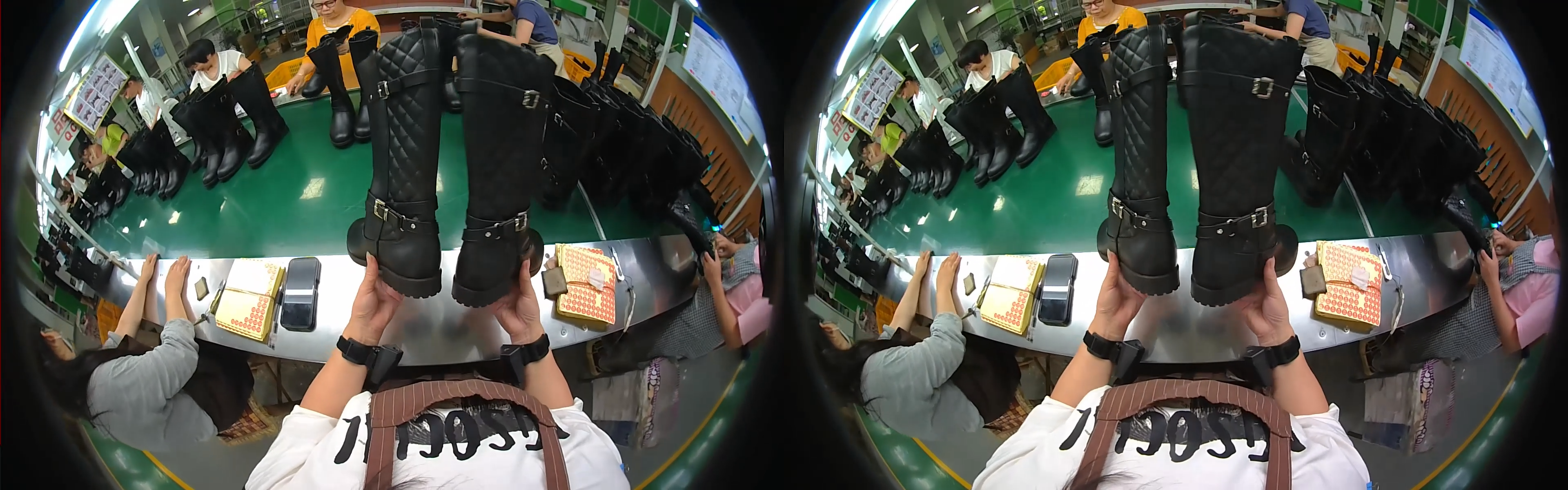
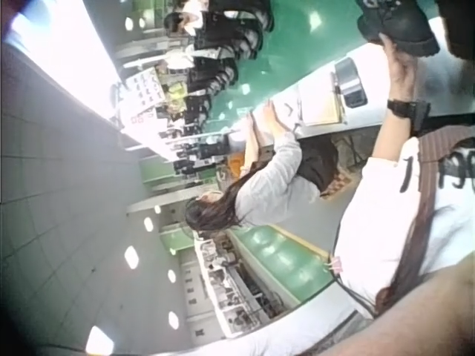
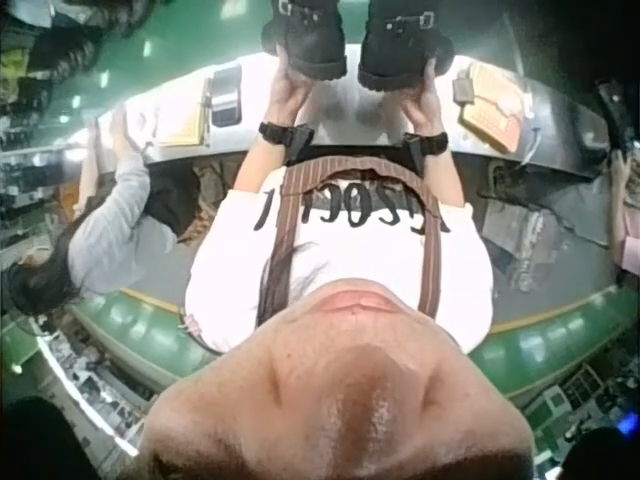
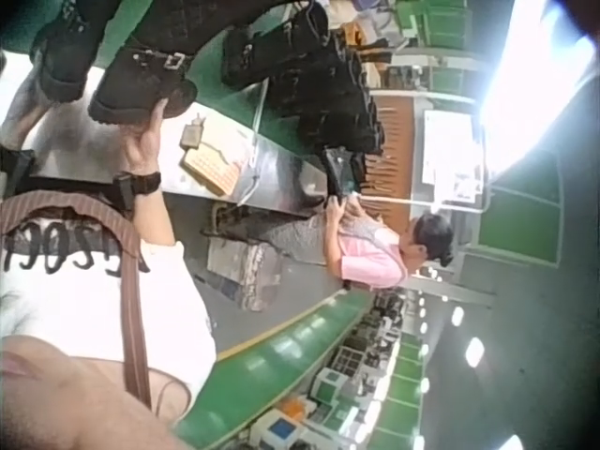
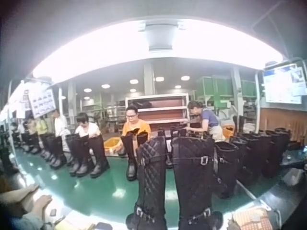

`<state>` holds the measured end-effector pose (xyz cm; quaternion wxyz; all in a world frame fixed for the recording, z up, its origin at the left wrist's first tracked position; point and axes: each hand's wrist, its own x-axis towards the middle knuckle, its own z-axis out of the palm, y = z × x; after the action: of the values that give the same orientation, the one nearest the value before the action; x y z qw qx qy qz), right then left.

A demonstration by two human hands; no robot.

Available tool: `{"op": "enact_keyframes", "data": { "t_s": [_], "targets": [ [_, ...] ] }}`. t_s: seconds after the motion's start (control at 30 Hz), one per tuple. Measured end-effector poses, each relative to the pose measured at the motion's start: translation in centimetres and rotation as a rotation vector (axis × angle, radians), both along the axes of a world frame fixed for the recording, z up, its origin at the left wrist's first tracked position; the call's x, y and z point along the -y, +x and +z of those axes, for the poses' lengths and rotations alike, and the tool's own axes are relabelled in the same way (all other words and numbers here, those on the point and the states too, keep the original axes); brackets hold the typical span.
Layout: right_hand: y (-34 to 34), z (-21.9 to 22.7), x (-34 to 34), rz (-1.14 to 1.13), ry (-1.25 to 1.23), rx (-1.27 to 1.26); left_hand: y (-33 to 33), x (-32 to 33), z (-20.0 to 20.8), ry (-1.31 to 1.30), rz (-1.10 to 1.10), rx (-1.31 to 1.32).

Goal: The recorder is inspecting and cleaning black tall boots on a conveyor belt in a manufacturing setting, checking zippers and wiping surfaces.

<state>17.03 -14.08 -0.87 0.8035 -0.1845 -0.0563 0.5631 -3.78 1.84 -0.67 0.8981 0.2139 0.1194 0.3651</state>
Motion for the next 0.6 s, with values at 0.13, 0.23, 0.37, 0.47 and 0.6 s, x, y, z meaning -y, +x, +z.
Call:
{"op": "enact_keyframes", "data": {
  "t_s": [0.13,0.23,0.37,0.47,0.6],
  "targets": [
    [-0.1,0.1,-0.4,-0.061,-0.114,0.122,0.1,0.2,-0.1,-0.001,0.005,0.003],
    [-0.2,0.4,-0.7,-0.108,-0.144,0.127,0.0,0.2,-0.3,0.000,0.003,0.020],
    [-0.6,1.1,-0.9,-0.145,-0.202,0.131,0.2,0.2,-0.5,0.034,-0.005,-0.002],
    [-0.9,1.5,-1.0,-0.134,-0.206,0.167,0.5,0.2,-0.6,0.085,0.004,-0.060],
    [-1.1,1.7,-1.0,-0.154,-0.208,0.213,0.5,0.3,-0.7,0.000,0.025,-0.067]
  ]
}}
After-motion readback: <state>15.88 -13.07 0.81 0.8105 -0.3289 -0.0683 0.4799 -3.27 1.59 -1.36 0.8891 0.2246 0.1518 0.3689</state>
